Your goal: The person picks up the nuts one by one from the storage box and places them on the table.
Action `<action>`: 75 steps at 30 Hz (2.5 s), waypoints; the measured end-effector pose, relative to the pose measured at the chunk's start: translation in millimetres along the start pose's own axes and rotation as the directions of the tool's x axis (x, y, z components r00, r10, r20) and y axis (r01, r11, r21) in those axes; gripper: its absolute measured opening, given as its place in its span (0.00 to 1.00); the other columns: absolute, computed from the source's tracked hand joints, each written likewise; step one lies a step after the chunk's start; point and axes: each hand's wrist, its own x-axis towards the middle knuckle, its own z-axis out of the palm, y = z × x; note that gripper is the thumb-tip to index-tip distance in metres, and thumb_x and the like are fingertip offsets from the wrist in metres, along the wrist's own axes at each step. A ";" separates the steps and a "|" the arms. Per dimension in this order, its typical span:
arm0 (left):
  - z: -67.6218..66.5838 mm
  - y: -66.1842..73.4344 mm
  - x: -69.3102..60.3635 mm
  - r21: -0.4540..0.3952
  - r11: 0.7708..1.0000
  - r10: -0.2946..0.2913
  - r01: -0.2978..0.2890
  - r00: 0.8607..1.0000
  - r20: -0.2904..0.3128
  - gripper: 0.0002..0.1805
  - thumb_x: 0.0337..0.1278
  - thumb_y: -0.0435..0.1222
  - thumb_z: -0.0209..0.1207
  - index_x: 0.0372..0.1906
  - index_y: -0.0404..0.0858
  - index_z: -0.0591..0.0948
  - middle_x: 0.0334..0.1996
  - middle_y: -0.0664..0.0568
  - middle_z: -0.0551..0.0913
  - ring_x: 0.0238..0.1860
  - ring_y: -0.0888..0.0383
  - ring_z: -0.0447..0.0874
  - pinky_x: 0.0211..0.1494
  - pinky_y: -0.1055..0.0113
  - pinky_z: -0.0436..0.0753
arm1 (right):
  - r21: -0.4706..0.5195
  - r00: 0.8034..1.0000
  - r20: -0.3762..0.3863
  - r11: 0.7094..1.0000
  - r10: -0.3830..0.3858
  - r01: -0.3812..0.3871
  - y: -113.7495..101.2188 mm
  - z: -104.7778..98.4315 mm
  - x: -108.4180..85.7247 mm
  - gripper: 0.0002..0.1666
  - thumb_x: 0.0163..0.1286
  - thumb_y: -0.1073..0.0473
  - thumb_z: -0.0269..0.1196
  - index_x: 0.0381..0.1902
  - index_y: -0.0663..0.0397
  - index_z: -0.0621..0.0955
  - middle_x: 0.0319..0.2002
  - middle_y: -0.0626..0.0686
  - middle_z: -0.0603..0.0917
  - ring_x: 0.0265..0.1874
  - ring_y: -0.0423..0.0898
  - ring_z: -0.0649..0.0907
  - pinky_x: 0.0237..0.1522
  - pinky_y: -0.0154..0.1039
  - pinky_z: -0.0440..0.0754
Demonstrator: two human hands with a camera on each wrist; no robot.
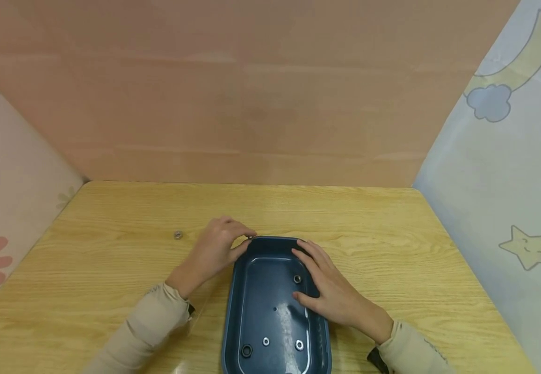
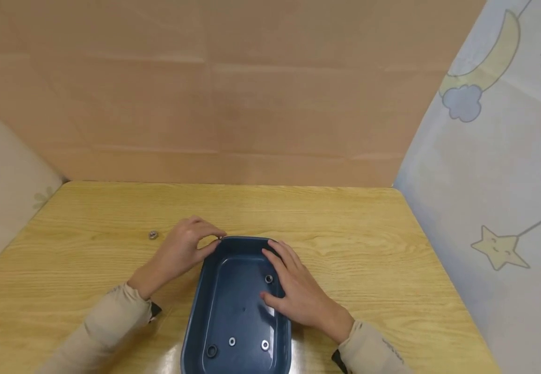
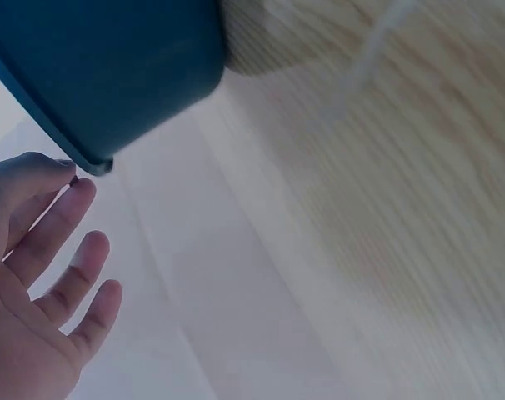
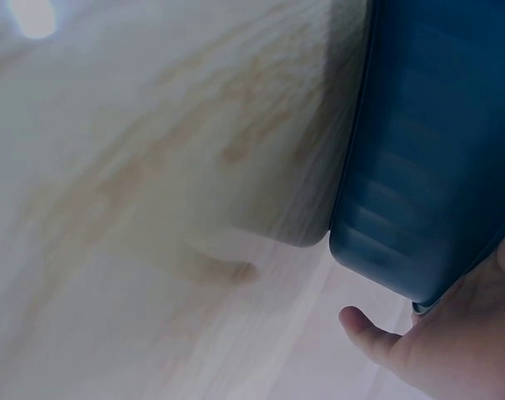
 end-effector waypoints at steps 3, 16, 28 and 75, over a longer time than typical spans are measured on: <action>0.2 -5.8 -0.5 -0.004 1.000 -0.007 0.007 1.000 -0.021 0.11 0.48 0.32 0.73 0.39 0.43 0.89 0.37 0.54 0.91 0.39 0.54 0.84 0.42 0.59 0.82 | -0.001 1.000 -0.003 1.000 -0.008 0.008 0.0 -0.5 0.4 0.49 0.63 0.48 0.68 0.77 0.51 0.59 0.79 0.50 0.51 0.78 0.56 0.52 0.70 0.66 0.63; 4.9 -26.1 -4.0 -0.037 0.995 -0.089 0.088 0.995 -0.047 0.10 0.49 0.31 0.72 0.40 0.40 0.89 0.38 0.51 0.91 0.39 0.52 0.84 0.45 0.55 0.82 | -0.012 1.000 -0.002 1.000 -0.016 0.016 0.1 -0.7 0.3 0.48 0.64 0.48 0.67 0.77 0.51 0.59 0.79 0.51 0.51 0.78 0.57 0.52 0.70 0.67 0.62; 8.5 -42.3 -8.4 -0.104 0.980 -0.174 0.168 0.984 -0.046 0.08 0.51 0.30 0.70 0.39 0.37 0.88 0.37 0.49 0.91 0.40 0.49 0.86 0.49 0.52 0.83 | -0.013 1.000 -0.013 1.000 -0.023 0.023 1.0 1.1 -0.9 0.49 0.63 0.49 0.68 0.77 0.52 0.59 0.79 0.51 0.51 0.78 0.59 0.53 0.70 0.68 0.62; 11.0 -88.0 -12.4 -0.014 0.899 -0.406 0.438 0.843 0.352 0.07 0.60 0.33 0.65 0.42 0.40 0.87 0.38 0.47 0.88 0.40 0.51 0.86 0.42 0.54 0.83 | -0.011 1.000 -0.013 1.000 -0.017 0.017 1.0 1.9 -0.3 0.48 0.63 0.49 0.68 0.76 0.51 0.60 0.79 0.50 0.53 0.78 0.57 0.53 0.70 0.66 0.64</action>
